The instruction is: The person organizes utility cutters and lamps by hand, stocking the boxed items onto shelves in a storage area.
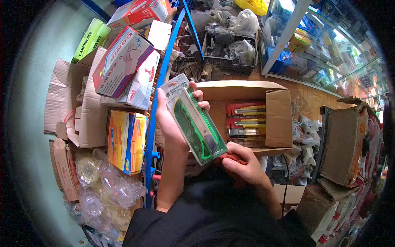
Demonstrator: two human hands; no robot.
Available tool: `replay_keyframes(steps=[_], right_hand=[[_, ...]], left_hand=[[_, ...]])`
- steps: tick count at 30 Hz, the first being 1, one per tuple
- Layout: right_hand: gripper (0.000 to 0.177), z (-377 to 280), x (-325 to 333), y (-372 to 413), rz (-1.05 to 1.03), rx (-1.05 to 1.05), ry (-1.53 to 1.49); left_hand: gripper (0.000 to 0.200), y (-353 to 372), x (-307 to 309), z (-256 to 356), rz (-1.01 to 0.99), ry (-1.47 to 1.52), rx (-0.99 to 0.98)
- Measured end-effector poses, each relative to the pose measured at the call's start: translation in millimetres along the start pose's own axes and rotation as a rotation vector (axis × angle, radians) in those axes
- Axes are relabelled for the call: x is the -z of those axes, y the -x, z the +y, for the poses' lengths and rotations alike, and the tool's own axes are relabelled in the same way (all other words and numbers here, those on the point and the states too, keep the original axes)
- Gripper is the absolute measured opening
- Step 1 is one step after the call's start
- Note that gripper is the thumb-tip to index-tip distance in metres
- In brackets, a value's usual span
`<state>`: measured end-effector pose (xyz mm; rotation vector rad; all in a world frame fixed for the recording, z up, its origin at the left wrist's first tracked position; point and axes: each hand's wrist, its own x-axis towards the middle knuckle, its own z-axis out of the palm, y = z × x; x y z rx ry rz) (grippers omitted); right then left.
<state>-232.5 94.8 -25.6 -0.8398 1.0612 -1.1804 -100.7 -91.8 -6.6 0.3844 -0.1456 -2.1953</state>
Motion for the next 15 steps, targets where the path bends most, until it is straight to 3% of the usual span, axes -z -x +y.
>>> replay_keyframes(steps=[4,9,10,11,13,15], right_hand=[[0.02,11.2,-5.5,-4.1,0.068,0.067,-0.012],[0.02,-9.3,-6.6,3.5,0.146,-0.153,-0.093],[0.02,-16.0,-2.8,6.5,0.164,-0.214,-0.148],[0.02,-20.7,4.0,7.4,0.223,-0.102,-0.07],[0.018,-17.1,9.7,-4.7,0.425,0.394,0.349],[0.015,-27.3,8.5,-8.8,0.486,0.519,0.463]], left_hand=[[0.069,4.7,3.1,-1.9,-0.023,-0.081,-0.013],[0.06,15.8,-5.8,-16.9,0.085,-0.369,-0.172],[0.05,19.3,-12.0,-16.9,0.201,-0.501,-0.248],[0.047,21.1,-4.7,-13.6,0.178,-0.548,-0.281],[0.041,22.4,8.9,-6.1,0.133,-0.641,-0.339],[0.035,24.1,14.6,-7.3,0.218,-0.669,-0.363]])
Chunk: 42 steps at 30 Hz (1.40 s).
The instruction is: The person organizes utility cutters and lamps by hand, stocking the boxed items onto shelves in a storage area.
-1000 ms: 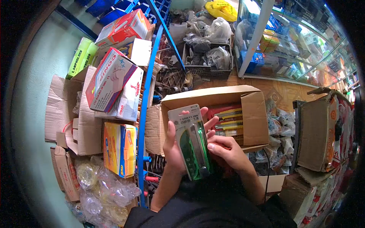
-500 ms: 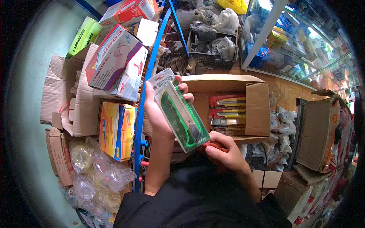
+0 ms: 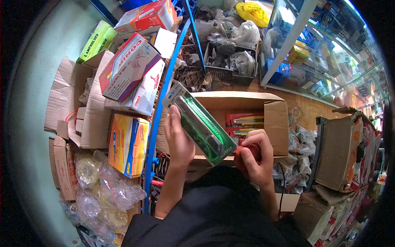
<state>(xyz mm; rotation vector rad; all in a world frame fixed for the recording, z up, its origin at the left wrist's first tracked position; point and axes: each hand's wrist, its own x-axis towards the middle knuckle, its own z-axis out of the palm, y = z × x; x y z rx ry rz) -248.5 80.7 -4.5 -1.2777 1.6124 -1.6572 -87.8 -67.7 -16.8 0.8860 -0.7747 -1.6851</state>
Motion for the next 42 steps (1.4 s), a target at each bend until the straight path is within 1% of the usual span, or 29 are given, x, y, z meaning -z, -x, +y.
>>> replay_keyframes(steps=[2,3,4,5,6,7,9,11,12,14,15,16,17,19,21,22,23,24,26,27,28,31,33,34,36,38,39,40,42], right_hand=[[0.012,-7.5,-3.5,-6.0,0.034,0.065,0.085],[0.01,-5.5,-5.2,-7.7,0.152,0.049,0.122],[0.008,-2.5,-6.5,-8.8,0.269,0.033,0.158],[0.006,-0.2,-2.1,-5.8,0.335,-0.135,0.03],[0.009,-5.1,-2.9,-9.6,0.416,-0.109,-0.04],[0.012,4.8,-2.0,-4.6,0.358,-0.049,0.015],[0.019,8.3,-3.8,-0.2,0.195,0.106,0.147],[0.026,-13.9,-24.1,-5.5,-0.019,0.291,0.294],[0.03,-15.3,-35.5,-6.1,-0.07,0.239,0.28],[0.027,-10.7,-47.8,-16.9,0.042,0.267,0.306],[0.026,-6.1,-48.1,-28.1,0.132,0.271,0.329],[0.024,-2.5,-48.1,-40.1,0.224,0.275,0.35],[0.022,-9.4,-46.5,-48.0,0.226,0.152,0.307],[0.023,-5.0,-51.7,-39.3,0.155,0.142,0.263],[0.027,-1.8,-62.4,-20.3,0.117,0.153,0.219],[0.029,-1.2,-64.1,-7.4,0.048,0.107,0.213],[0.028,-1.7,-63.7,-0.6,0.023,0.056,0.202],[0.026,-2.2,-62.3,2.1,0.001,0.003,0.192],[0.022,2.8,-56.1,-12.7,0.062,0.007,0.215],[0.02,6.2,-53.2,-26.1,0.158,0.068,0.294],[0.021,2.8,-51.4,-36.8,0.191,-0.009,0.264],[0.031,4.5,-58.9,-34.2,0.149,0.132,0.343],[0.046,7.4,-64.9,-13.1,0.09,0.191,0.366],[0.048,7.9,-62.7,-7.3,0.043,0.215,0.377],[0.045,8.2,-57.4,-4.4,-0.01,0.229,0.383],[0.04,14.2,-53.9,-17.8,0.055,0.182,0.332],[0.035,10.5,-53.2,-27.1,0.134,0.125,0.308],[0.034,15.2,-52.0,-36.3,0.188,0.124,0.28],[0.034,17.0,-50.9,-42.9,0.155,0.02,0.142]], left_hand=[[0.035,-3.2,5.0,-0.2,0.064,-0.061,-0.031],[0.033,-4.9,0.7,6.6,0.038,-0.016,-0.063],[0.032,-7.6,1.6,10.1,0.102,0.019,-0.078],[0.032,-9.3,6.5,13.3,0.105,-0.005,-0.091],[0.031,-9.7,10.5,15.3,0.11,-0.026,-0.105],[0.035,-8.3,7.8,17.2,0.142,-0.147,-0.125],[0.04,-2.9,8.4,8.6,0.099,-0.447,-0.178],[0.047,9.0,-4.2,8.5,0.001,-0.79,-0.257],[0.047,15.2,-11.3,8.3,-0.092,-0.806,-0.233],[0.047,29.0,-17.5,4.7,-0.273,-0.834,-0.187],[0.045,31.3,-12.1,-4.5,-0.345,-0.843,-0.295],[0.045,37.4,-14.0,-5.1,-0.327,-0.841,-0.289],[0.045,44.7,-17.1,-3.0,-0.309,-0.842,-0.28],[0.044,46.1,-17.7,1.3,-0.255,-0.877,-0.282],[0.044,32.1,-7.9,-1.3,-0.145,-0.791,-0.18],[0.043,25.8,-2.2,-2.5,-0.088,-0.75,-0.126],[0.043,21.0,0.5,-2.1,-0.089,-0.762,-0.153],[0.043,21.5,-0.4,-3.2,-0.149,-0.807,-0.2],[0.043,29.9,-3.4,-4.8,-0.279,-0.901,-0.285],[0.043,37.2,-5.5,-4.6,-0.325,-0.921,-0.23],[0.042,39.5,-6.9,-6.7,-0.306,-0.926,-0.238],[0.043,38.6,-13.2,-4.5,-0.25,-0.933,-0.253],[0.043,31.2,-15.3,-1.4,-0.224,-0.806,-0.189],[0.043,29.6,-15.0,-0.7,-0.207,-0.745,-0.154],[0.042,30.0,-8.9,-7.4,-0.196,-0.74,-0.146],[0.041,35.6,-8.0,-14.9,-0.229,-0.782,-0.174],[0.045,38.2,-4.1,-16.4,-0.338,-0.833,-0.138],[0.046,41.8,-5.1,-18.6,-0.338,-0.707,-0.065],[0.05,47.4,-10.2,-24.3,-0.326,-0.451,0.071]])
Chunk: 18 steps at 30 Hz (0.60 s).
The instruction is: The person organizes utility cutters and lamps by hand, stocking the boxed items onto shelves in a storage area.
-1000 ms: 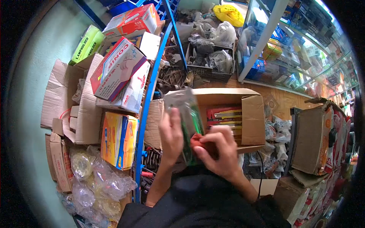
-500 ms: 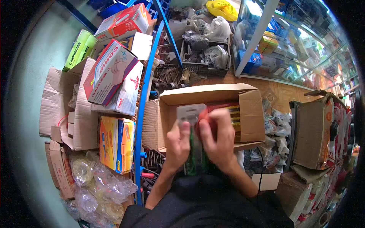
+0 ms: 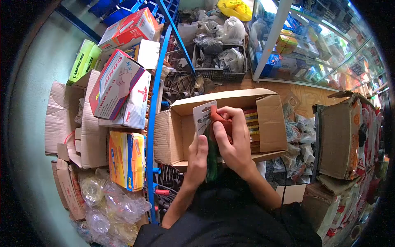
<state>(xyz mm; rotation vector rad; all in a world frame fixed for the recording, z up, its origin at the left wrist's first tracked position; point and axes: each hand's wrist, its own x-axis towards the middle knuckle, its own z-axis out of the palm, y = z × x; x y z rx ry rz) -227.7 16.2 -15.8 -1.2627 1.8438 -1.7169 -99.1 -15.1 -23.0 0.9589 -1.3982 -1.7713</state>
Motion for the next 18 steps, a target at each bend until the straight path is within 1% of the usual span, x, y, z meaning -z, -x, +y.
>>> replay_keyframes(steps=[1,3,4,5,6,7,8,9,10,11,12,13,14,15,16,18], right_hand=[[0.035,-2.6,-2.0,0.5,0.002,0.01,0.019],[0.036,-10.8,-8.1,3.1,0.005,0.033,0.059],[0.04,-13.5,-8.8,8.6,-0.019,0.04,0.095],[0.042,-11.6,-10.3,14.0,-0.006,0.102,0.115],[0.044,-8.0,-11.4,20.6,0.005,0.162,0.134],[0.046,-5.4,-8.8,29.1,-0.071,0.177,0.176],[0.046,-2.7,-9.9,34.6,-0.082,0.161,0.159],[0.045,-0.9,-10.7,37.4,-0.092,0.147,0.145],[0.045,-0.1,-10.5,38.5,-0.1,0.129,0.131],[0.041,3.0,-6.7,33.9,-0.089,0.123,0.07],[0.037,3.6,-2.9,28.4,-0.052,0.112,0.07],[0.036,0.5,2.6,29.1,-0.042,0.038,0.035],[0.035,-3.4,9.4,28.9,-0.034,-0.032,-0.002],[0.042,-6.7,18.7,31.3,-0.095,0.003,0.047],[0.045,-8.7,21.7,34.6,-0.15,0.019,0.016],[0.052,-11.1,26.0,43.1,-0.253,0.045,-0.043]], left_hand=[[0.054,0.9,-0.8,0.9,-0.047,0.163,0.073],[0.054,-0.8,-4.2,5.7,-0.04,0.265,0.073],[0.054,-2.5,-5.8,9.7,-0.034,0.315,0.072],[0.054,-5.2,-8.8,15.8,-0.022,0.287,0.029],[0.054,-8.5,-6.5,15.2,-0.028,0.259,0.03],[0.055,-12.1,-2.5,12.4,-0.034,0.232,0.03],[0.055,-14.4,0.5,8.1,-0.043,0.206,0.031],[0.056,-14.9,0.8,1.4,-0.081,0.276,-0.003],[0.056,-16.3,-0.6,-3.1,-0.041,0.376,0.026],[0.056,-17.0,-1.6,-6.8,-0.002,0.474,0.06],[0.057,-18.2,-1.4,-8.1,0.042,0.572,0.093],[0.062,-22.4,-1.1,3.8,0.091,0.564,0.099],[0.066,-23.4,4.5,17.5,0.001,0.725,0.188],[0.068,-31.9,9.0,24.2,0.107,0.742,0.164],[0.07,-38.6,12.6,28.9,0.212,0.76,0.138],[0.068,-41.5,24.9,25.6,0.13,0.796,0.103]])
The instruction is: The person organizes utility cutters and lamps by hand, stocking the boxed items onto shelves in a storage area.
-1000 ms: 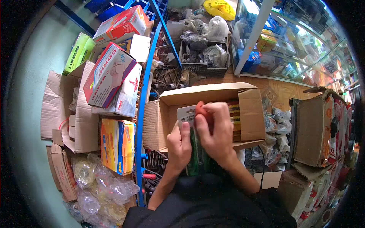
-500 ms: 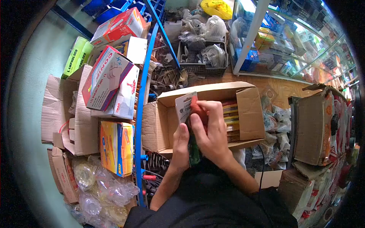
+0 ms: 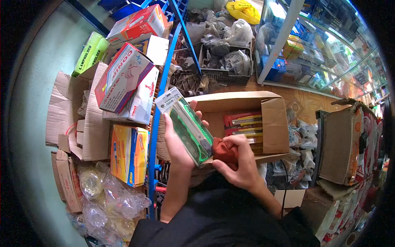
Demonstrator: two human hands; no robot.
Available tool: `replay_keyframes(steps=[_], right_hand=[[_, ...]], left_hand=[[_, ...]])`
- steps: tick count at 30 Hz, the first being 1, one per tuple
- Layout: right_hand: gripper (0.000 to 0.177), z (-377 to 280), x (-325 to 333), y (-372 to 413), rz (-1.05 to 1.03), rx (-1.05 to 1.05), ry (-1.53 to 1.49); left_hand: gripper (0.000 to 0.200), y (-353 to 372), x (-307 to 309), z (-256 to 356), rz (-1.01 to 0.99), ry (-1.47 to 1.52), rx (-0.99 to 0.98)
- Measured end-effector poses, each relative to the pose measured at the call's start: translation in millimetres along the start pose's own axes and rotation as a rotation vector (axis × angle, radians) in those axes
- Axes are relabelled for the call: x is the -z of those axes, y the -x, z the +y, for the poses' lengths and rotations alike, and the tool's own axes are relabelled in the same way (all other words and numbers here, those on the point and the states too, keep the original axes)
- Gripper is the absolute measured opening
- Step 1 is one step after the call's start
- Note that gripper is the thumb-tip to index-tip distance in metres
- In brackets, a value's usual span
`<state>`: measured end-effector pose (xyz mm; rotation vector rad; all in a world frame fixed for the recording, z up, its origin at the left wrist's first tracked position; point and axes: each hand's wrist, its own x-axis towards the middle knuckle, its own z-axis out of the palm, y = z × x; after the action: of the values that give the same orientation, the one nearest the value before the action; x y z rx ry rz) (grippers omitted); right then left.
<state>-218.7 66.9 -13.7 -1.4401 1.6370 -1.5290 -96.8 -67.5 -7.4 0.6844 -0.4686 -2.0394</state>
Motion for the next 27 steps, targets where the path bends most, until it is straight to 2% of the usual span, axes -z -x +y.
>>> replay_keyframes(steps=[1,5,8,9,13,16,17,20,23,25,27], right_hand=[[0.057,3.2,-6.9,3.3,0.011,-0.014,-0.008],[0.055,12.6,-17.1,1.3,0.091,0.005,0.167],[0.055,15.1,-20.9,4.0,0.101,-0.005,0.176],[0.055,15.0,-19.5,3.6,0.096,-0.015,0.181],[0.054,18.3,-15.3,6.0,0.093,-0.037,0.198],[0.05,18.3,-18.1,6.0,0.112,-0.078,0.175],[0.048,17.8,-19.0,5.9,0.118,-0.1,0.162],[0.047,15.1,-15.6,4.0,0.07,-0.091,0.173],[0.044,9.0,-6.6,3.6,0.109,-0.051,0.164],[0.043,2.0,-5.3,-2.4,0.198,0.066,0.194],[0.041,1.0,-10.2,-13.7,0.22,0.223,0.228]], left_hand=[[0.067,-1.8,4.3,-0.5,-0.043,0.014,0.006],[0.064,5.3,11.5,-22.9,-0.063,0.072,0.018],[0.066,6.1,5.1,-22.3,0.043,-0.017,0.049],[0.069,7.6,5.3,-18.6,-0.023,-0.046,0.084],[0.069,19.7,-10.3,-17.9,-0.061,-0.182,0.069],[0.067,23.5,-15.4,-23.2,-0.094,-0.3,-0.027],[0.058,27.4,-22.8,-24.2,-0.029,-0.271,-0.068],[0.057,23.1,-5.8,-18.5,-0.127,-0.43,-0.087],[0.062,18.6,-6.1,-16.5,-0.031,-0.493,-0.109],[0.066,18.3,-2.7,-19.8,0.019,-0.476,-0.069],[0.059,22.4,3.3,-32.4,-0.042,-0.417,0.0]])
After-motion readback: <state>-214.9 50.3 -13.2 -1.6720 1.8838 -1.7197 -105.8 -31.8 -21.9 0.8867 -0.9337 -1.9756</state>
